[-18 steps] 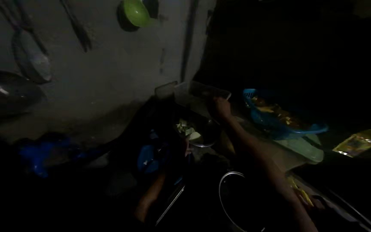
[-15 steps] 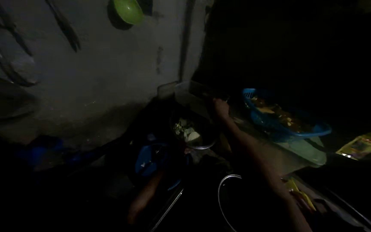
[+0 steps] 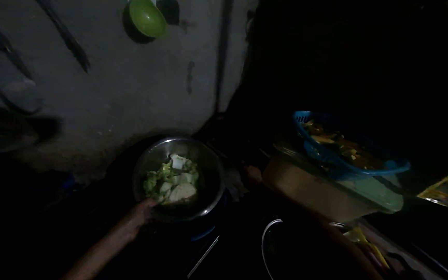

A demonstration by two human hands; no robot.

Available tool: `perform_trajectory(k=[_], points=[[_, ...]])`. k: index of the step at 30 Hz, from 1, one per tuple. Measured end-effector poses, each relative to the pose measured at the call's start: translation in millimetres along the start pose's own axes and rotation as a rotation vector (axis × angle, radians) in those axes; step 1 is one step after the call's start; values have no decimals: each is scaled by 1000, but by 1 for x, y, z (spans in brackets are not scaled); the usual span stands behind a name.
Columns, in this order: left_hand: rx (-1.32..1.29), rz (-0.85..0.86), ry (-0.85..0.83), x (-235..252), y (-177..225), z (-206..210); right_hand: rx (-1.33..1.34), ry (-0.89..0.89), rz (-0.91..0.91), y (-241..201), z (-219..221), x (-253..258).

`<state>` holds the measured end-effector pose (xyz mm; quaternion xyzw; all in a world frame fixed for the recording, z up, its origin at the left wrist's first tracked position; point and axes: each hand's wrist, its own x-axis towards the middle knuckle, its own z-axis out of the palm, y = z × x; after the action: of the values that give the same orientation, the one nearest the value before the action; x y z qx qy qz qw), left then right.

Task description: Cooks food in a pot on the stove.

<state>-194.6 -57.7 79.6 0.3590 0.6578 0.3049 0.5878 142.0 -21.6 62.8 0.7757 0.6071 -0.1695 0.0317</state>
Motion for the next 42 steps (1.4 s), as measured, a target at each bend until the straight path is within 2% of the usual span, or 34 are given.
perform_trajectory(k=[2,5,9,10,12,15,18,19,21,24,26,29,31,33,36,39,42], points=[[-74,6,0,0,11,1,4,-146,5,-5,4,-17],[-146,57,-76,1,36,20,43,-296,-11,-17,-23,-47],[-206,80,-195,14,69,79,-180,-290,-121,-12,-12,-46],[-209,78,-222,21,75,96,-250,-275,-203,-4,-7,-49],[-201,74,-235,35,86,130,-183,-206,-360,18,-1,-59],[-149,86,-232,51,91,172,-97,-155,-444,36,1,-61],[-117,96,-244,62,83,195,-20,-241,-352,35,-18,-96],[-125,85,-260,65,81,199,40,-252,-313,37,-21,-108],[-119,57,-295,70,78,202,108,-205,-365,53,-8,-115],[-36,58,-320,76,76,200,27,-157,-385,55,5,-121],[38,89,-318,80,73,198,53,-201,-325,31,-9,-139],[95,188,-301,88,61,191,211,-77,-305,-5,-18,-171],[140,288,-339,85,53,181,274,-86,-216,-47,-31,-199],[137,334,-335,82,50,177,202,-36,-246,-80,-11,-196],[106,302,-294,80,54,180,73,-82,-298,-107,18,-211],[123,333,-252,79,56,173,65,-140,-291,-103,33,-249],[96,498,-190,77,56,164,129,-14,-332,-71,40,-304]])
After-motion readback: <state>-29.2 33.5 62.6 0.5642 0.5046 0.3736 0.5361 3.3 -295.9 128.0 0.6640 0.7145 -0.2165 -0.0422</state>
